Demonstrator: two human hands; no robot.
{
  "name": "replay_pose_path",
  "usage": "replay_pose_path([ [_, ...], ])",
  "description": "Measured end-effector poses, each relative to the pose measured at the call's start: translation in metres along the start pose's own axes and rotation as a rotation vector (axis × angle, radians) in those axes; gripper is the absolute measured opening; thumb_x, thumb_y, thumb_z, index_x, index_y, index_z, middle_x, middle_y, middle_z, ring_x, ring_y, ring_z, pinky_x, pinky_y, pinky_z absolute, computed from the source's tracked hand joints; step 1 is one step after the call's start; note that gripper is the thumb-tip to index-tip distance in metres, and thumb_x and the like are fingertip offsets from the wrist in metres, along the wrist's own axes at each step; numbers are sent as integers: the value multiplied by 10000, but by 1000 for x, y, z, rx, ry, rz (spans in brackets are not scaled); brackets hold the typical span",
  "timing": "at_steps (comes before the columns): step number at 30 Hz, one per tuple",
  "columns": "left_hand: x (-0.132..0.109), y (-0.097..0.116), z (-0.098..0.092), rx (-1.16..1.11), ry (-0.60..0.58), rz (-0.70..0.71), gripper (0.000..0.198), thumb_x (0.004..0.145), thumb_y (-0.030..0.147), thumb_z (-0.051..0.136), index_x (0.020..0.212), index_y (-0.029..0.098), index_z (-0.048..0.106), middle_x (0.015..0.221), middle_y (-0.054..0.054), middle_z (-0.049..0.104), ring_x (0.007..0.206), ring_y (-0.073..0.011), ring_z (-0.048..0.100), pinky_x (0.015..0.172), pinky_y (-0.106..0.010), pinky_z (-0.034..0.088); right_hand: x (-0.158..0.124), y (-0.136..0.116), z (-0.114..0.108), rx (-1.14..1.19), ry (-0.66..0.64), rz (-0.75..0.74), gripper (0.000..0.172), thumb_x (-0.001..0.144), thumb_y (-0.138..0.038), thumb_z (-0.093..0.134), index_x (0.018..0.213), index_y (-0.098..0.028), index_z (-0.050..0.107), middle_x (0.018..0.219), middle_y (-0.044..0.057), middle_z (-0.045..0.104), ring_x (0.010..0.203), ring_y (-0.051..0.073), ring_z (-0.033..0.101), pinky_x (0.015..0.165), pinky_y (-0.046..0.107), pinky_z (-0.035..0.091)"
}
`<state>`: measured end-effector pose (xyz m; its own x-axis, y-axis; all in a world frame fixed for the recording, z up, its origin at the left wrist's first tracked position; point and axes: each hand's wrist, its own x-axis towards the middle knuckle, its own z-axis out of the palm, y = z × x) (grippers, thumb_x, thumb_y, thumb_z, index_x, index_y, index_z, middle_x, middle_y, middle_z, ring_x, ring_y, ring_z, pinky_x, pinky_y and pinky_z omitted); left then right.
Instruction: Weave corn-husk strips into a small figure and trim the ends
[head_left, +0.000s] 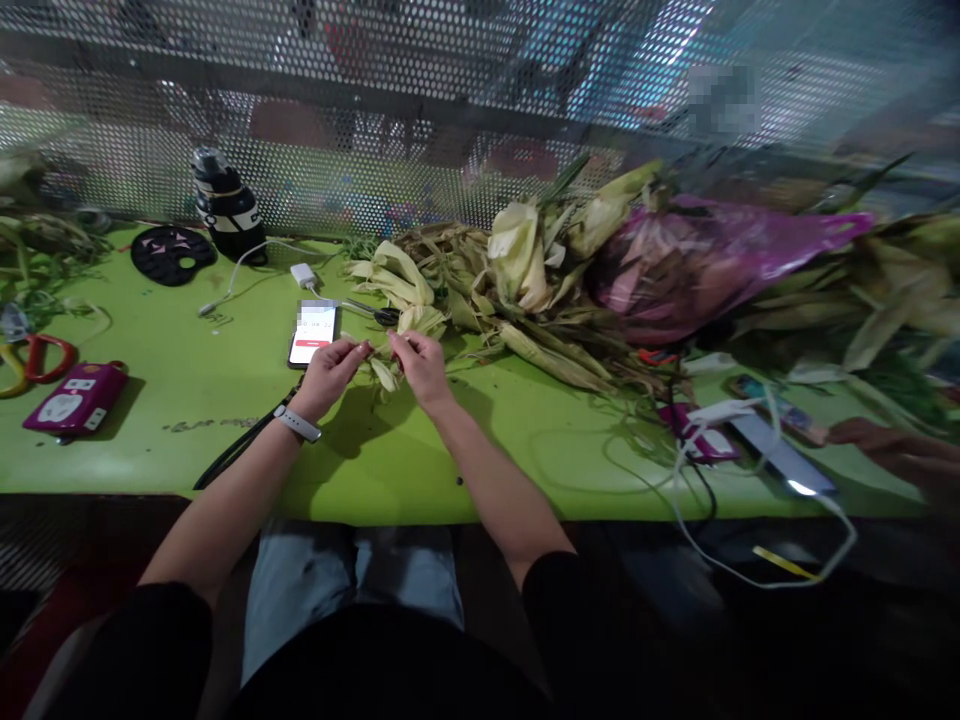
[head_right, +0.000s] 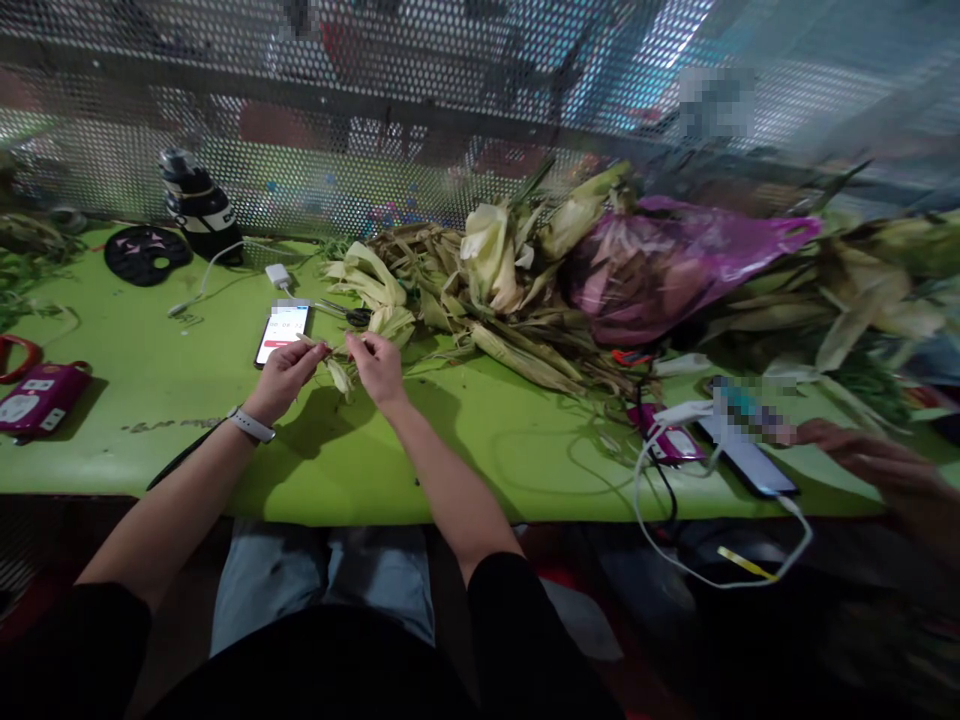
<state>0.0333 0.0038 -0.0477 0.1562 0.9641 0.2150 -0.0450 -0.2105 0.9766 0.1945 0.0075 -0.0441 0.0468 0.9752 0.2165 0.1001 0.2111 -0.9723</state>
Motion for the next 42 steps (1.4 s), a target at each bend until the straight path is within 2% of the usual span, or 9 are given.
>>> replay_pose_path([
  [2, 0, 0, 0, -32, -33, -45, 385, 797, 496, 697, 643, 165, 573, 473, 57, 396, 418, -49, 314, 413, -216, 219, 2, 3, 0, 10, -16, 22, 453, 821, -585, 597, 590, -207, 501, 528, -42, 443, 512, 99, 399, 525, 250, 320],
  [6, 0, -1, -2, -192, -111, -211, 328, 824, 486, 661, 865, 162, 631, 641, -15, 637, 559, -114, 592, 548, -238, 448, 7, 7, -3, 53, -92, 100, 493, 753, -681, 624, 655, -209, 523, 555, -42, 473, 514, 97, 418, 503, 240, 336],
  [9, 1, -1, -4, -272, -110, -281, 323, 816, 435, 675, 980, 161, 624, 761, -46, 693, 663, -143, 659, 616, -263, 494, 10, 4, -7, 48, -65, 184, 548, 741, -752, 576, 675, -209, 534, 571, -32, 500, 524, 101, 442, 496, 238, 350],
  [14, 3, -2, -3, -217, -15, -229, 217, 834, 371, 674, 903, 177, 602, 646, 8, 604, 495, -73, 490, 464, -202, 321, 5, -4, -7, 33, -300, 244, 567, 781, -755, 527, 684, -198, 559, 617, 3, 567, 541, 114, 506, 518, 258, 399],
  [19, 3, -6, -2, -177, 47, -118, 244, 818, 403, 687, 808, 182, 584, 568, 36, 509, 463, -61, 372, 441, -211, 231, 0, 0, 3, -7, -425, 83, 457, 780, -652, 627, 717, -213, 519, 536, -54, 483, 472, 93, 415, 481, 247, 337],
  [27, 4, -10, -4, -50, -112, -122, 364, 796, 494, 700, 933, 164, 629, 596, 24, 526, 487, -73, 420, 452, -223, 283, 5, 6, -3, 26, -455, 123, 374, 820, -578, 608, 753, -221, 520, 555, -55, 481, 495, 97, 416, 511, 255, 332],
  [31, 6, -15, -4, 131, -76, 14, 351, 832, 519, 648, 873, 173, 605, 584, 18, 533, 503, -88, 446, 478, -233, 332, 4, 6, -4, -60, -449, 70, 391, 858, -575, 557, 707, -221, 490, 552, -50, 481, 491, 100, 418, 517, 265, 336],
  [35, 7, -16, -5, 292, -50, 39, 357, 874, 520, 588, 802, 171, 580, 598, 4, 543, 518, -93, 461, 487, -229, 347, 4, 4, -6, -131, -463, 35, 404, 875, -594, 527, 730, -218, 501, 563, -47, 481, 506, 107, 436, 517, 266, 343],
  [42, 7, -16, -2, 316, 18, 95, 316, 903, 465, 565, 792, 169, 567, 665, -14, 566, 564, -100, 497, 541, -236, 392, 4, 0, -9, -183, -483, 45, 364, 910, -534, 520, 757, -205, 502, 560, -60, 469, 515, 96, 426, 538, 252, 341],
])
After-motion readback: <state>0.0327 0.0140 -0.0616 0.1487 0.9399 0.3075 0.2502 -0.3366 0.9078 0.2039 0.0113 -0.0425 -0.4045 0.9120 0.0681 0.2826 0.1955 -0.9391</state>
